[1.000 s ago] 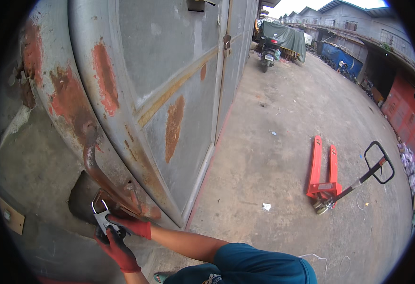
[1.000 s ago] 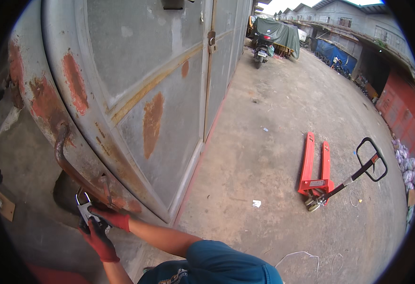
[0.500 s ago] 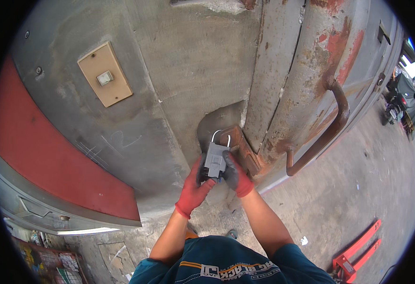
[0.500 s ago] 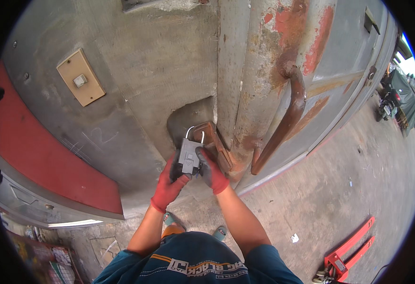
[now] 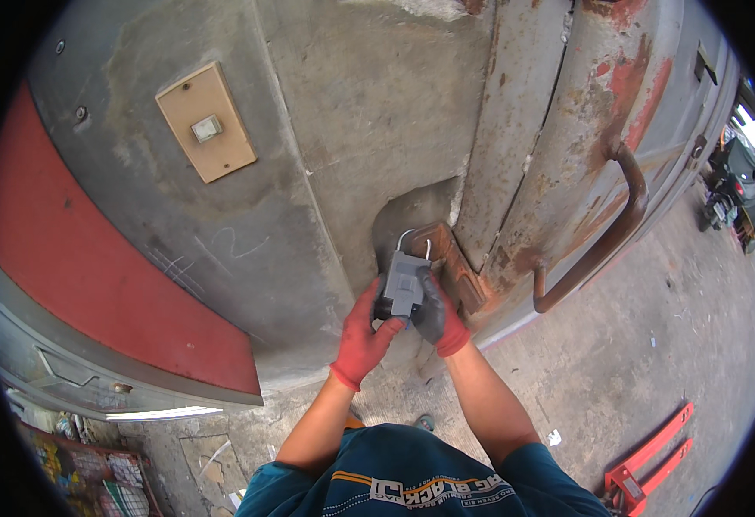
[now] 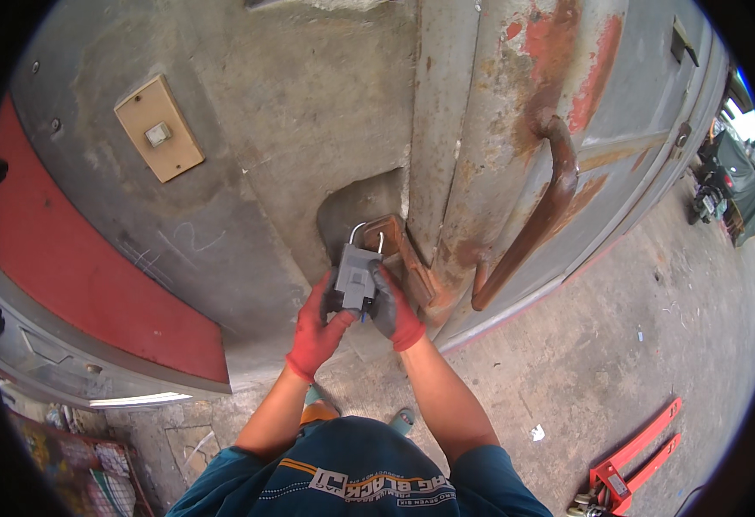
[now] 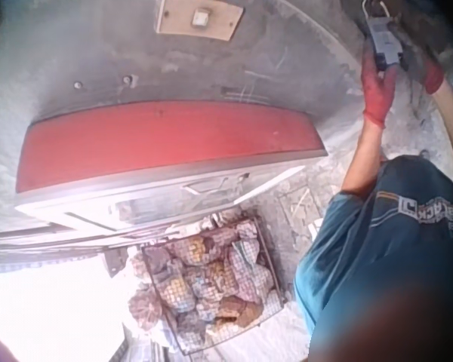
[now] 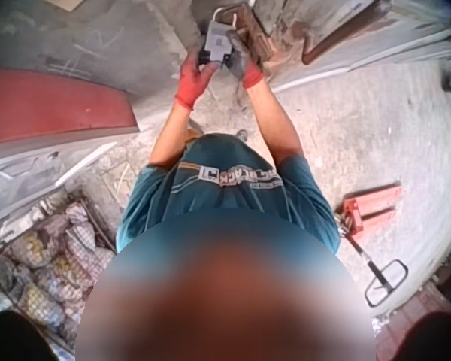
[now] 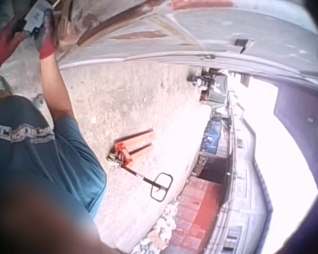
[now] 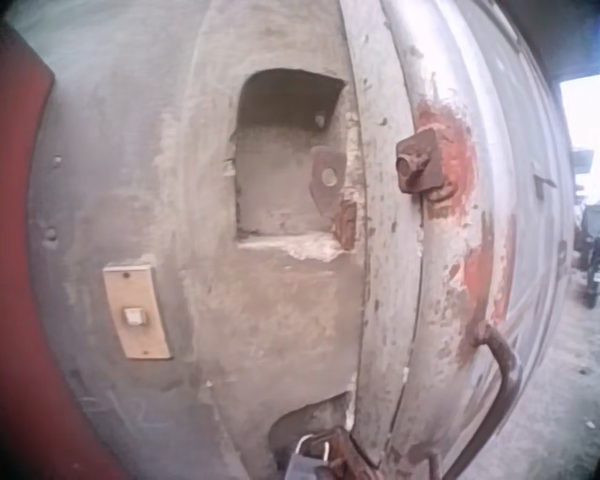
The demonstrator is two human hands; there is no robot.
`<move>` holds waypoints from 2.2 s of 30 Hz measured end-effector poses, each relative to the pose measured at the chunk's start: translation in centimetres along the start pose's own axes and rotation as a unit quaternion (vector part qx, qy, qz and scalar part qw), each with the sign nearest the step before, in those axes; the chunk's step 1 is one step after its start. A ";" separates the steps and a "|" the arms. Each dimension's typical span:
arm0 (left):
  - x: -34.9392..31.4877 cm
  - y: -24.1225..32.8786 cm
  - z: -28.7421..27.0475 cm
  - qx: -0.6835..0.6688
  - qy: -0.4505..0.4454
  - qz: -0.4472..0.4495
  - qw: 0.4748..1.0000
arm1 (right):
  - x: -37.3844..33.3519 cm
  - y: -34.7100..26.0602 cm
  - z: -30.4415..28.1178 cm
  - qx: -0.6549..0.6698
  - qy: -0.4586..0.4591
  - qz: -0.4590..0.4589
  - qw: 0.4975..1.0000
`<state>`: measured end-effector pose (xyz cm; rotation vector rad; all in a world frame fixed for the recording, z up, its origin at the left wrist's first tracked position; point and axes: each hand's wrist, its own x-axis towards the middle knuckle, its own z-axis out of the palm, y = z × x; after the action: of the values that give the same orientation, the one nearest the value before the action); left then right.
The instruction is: The person approaches a metal gate and attempts to unlock a padlock using a key. They insert the key, turn it, and remove the padlock from the gate latch. The person then reattaches the padlock and repeats the unlocking process multiple times.
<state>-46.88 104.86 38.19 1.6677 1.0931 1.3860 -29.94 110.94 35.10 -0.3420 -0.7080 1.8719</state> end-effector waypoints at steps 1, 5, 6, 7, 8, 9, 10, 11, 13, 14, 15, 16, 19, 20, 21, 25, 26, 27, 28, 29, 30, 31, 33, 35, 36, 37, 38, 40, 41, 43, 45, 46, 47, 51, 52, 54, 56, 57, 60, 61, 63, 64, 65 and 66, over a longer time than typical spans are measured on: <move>0.0 0.1 0.1 0.007 0.003 -0.001 1.000 | 0.0 0.0 0.0 0.004 0.001 0.005 1.000; 0.2 0.7 0.4 0.025 0.021 0.009 0.999 | 0.0 -0.1 0.0 0.001 -0.008 0.010 1.000; 0.5 0.8 0.5 0.023 0.027 0.013 0.999 | 0.0 0.0 0.1 0.000 0.004 0.011 1.000; 0.9 0.9 0.6 0.011 0.033 0.011 0.999 | 0.0 0.0 0.2 -0.001 0.017 0.011 1.000; 1.2 1.1 0.7 -0.001 0.039 0.010 0.999 | 0.0 0.0 0.2 -0.005 0.020 0.010 1.000; 1.3 1.2 0.9 -0.009 0.046 -0.004 0.999 | 0.0 0.0 0.3 -0.010 0.023 0.009 1.000; 1.4 1.4 1.1 -0.018 0.053 -0.017 0.998 | 0.1 0.0 0.3 -0.014 0.025 0.008 1.000; 1.4 1.5 1.3 -0.026 0.061 -0.032 0.997 | 0.1 0.0 0.4 -0.023 0.028 0.011 0.999; 1.4 1.7 1.7 -0.067 0.069 -0.051 0.994 | 0.0 -0.3 0.9 -0.037 0.032 0.021 0.999; 1.4 1.9 1.8 -0.090 0.072 -0.081 0.990 | -0.1 -0.4 1.3 -0.023 0.028 0.023 0.999; 1.3 2.0 1.9 -0.085 0.078 -0.050 0.992 | -0.2 -0.6 1.8 -0.007 0.023 0.026 0.999; 1.4 2.2 2.0 -0.083 0.085 -0.039 0.992 | -0.2 -0.8 2.5 0.002 0.058 0.044 0.997; 1.3 3.1 1.4 -0.015 0.063 0.033 0.997 | -1.4 -1.5 5.0 0.038 0.023 -0.001 0.999; 1.2 3.5 1.2 0.005 0.051 0.057 0.997 | -1.6 -2.0 5.7 0.038 0.055 0.008 0.998; 1.1 4.0 1.3 0.013 0.068 0.068 0.995 | -1.8 -2.4 6.3 0.043 0.054 0.006 0.998; 0.9 5.9 1.6 0.051 0.119 0.122 0.984 | -1.5 -3.5 7.8 0.108 0.037 0.031 0.993; 1.0 6.3 1.6 0.065 0.126 0.145 0.979 | -1.3 -3.6 7.9 0.114 0.040 0.025 0.992; 1.1 6.7 1.7 0.110 0.132 0.157 0.973 | -1.3 -3.6 8.1 0.118 0.032 0.016 0.992; 1.2 7.1 1.7 0.145 0.137 0.171 0.965 | -1.3 -3.5 8.1 0.114 0.056 0.012 0.992; 1.4 7.5 1.7 0.181 0.143 0.184 0.956 | -1.2 -3.5 8.3 0.100 0.034 0.000 0.994; 1.6 7.8 1.8 0.175 0.149 0.174 0.958 | -1.2 -3.5 8.4 0.077 0.043 -0.007 0.996; 1.7 8.1 1.9 0.169 0.154 0.164 0.960 | -1.2 -3.5 8.6 0.052 0.072 -0.011 0.996; 1.9 8.4 2.1 0.170 0.162 0.155 0.960 | -1.2 -3.8 8.8 0.099 0.025 -0.003 0.995; 2.0 8.5 2.2 0.182 0.167 0.149 0.958 | -1.0 -4.0 9.1 0.125 0.014 0.000 0.992; 2.1 8.5 2.2 0.192 0.170 0.169 0.952 | -0.9 -4.0 9.1 0.128 0.019 -0.001 0.992; 2.1 8.4 2.2 0.197 0.173 0.180 0.948 | -0.9 -4.1 9.1 0.125 0.021 -0.010 0.992; 2.1 8.3 2.3 0.202 0.176 0.190 0.945 | -0.9 -4.1 9.1 0.136 0.026 -0.001 0.990; 2.2 8.1 2.3 0.212 0.176 0.201 0.940 | -0.8 -4.0 8.8 0.144 0.039 -0.001 0.989; 2.2 8.0 2.3 0.212 0.176 0.206 0.939 | -0.7 -4.0 8.7 0.143 0.021 -0.001 0.989; 2.2 7.9 2.4 0.218 0.180 0.211 0.936 | -0.6 -3.8 8.3 0.129 0.011 -0.017 0.991; 2.4 8.0 2.4 0.219 0.181 0.214 0.935 | -0.5 -3.7 8.1 0.114 0.037 -0.026 0.992; 2.4 8.0 2.4 0.219 0.179 0.214 0.935 | -0.5 -3.7 8.0 0.109 0.033 -0.042 0.993; 2.4 8.0 2.4 0.217 0.178 0.212 0.936 | -0.5 -3.7 7.8 0.128 0.029 -0.019 0.991; 2.5 8.1 2.4 0.209 0.180 0.214 0.937 | -0.3 -3.9 7.7 0.170 -0.015 -0.001 0.985; 2.5 8.1 2.4 0.206 0.181 0.216 0.937 | -0.3 -3.9 7.8 0.158 -0.009 -0.016 0.987; 2.5 8.1 2.4 0.203 0.183 0.219 0.937 | -0.2 -3.8 7.8 0.165 0.011 -0.009 0.986; 2.5 8.0 2.4 0.199 0.184 0.214 0.938 | -0.2 -3.7 7.7 0.163 0.014 -0.008 0.986; 2.4 7.9 2.4 0.198 0.180 0.215 0.939 | -0.2 -3.7 7.6 0.162 0.005 -0.007 0.987; 2.3 7.8 2.4 0.195 0.174 0.210 0.942 | -0.1 -3.6 7.2 0.162 -0.032 -0.005 0.986; 2.3 7.7 2.4 0.198 0.175 0.216 0.940 | -0.1 -3.5 7.1 0.159 -0.046 -0.010 0.986; 2.3 7.6 2.5 0.200 0.176 0.219 0.939 | -0.2 -3.5 7.0 0.166 -0.037 -0.007 0.985; 2.3 7.6 2.5 0.199 0.177 0.217 0.939 | -0.2 -3.5 7.0 0.165 -0.035 -0.011 0.986; 2.4 7.6 2.6 0.193 0.178 0.211 0.941 | -0.3 -3.5 7.0 0.169 -0.025 -0.006 0.985; 2.3 7.6 2.6 0.191 0.178 0.208 0.943 | -0.3 -3.5 7.0 0.170 -0.017 -0.005 0.985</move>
<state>-42.84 103.97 45.45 2.0647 1.3275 1.8966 -30.99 109.43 42.76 -0.0861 -0.4000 1.9519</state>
